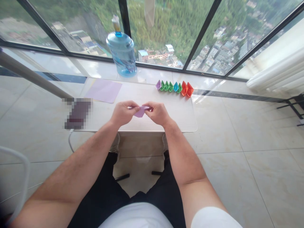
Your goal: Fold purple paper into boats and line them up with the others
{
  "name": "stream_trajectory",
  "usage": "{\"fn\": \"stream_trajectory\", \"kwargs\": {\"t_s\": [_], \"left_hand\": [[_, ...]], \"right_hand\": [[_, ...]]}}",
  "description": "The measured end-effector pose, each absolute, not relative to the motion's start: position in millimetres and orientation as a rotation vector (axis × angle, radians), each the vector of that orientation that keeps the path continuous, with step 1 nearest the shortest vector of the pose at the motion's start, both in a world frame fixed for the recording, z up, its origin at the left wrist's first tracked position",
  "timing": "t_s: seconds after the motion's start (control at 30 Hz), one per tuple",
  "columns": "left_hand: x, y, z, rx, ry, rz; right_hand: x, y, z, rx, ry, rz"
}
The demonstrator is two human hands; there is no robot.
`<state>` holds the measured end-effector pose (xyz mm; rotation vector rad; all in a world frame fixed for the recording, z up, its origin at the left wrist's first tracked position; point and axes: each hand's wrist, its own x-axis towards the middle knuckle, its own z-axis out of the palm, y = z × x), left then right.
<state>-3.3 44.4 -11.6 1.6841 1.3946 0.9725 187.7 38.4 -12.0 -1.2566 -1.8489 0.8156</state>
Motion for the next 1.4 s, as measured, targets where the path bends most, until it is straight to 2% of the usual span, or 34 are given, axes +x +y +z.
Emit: {"fn": "stream_trajectory", "kwargs": {"t_s": [0.37,1.4], "left_hand": [[-7.5,46.2,-11.3,1.212,1.189,0.863],[-4.0,39.7,-2.8,1.167,1.155,0.799]], "right_hand": [[186.5,39.1,-7.8,-1.190,-1.653,1.002],[183.1,39.3,-8.6,-1.138,-1.483,1.056]]}}
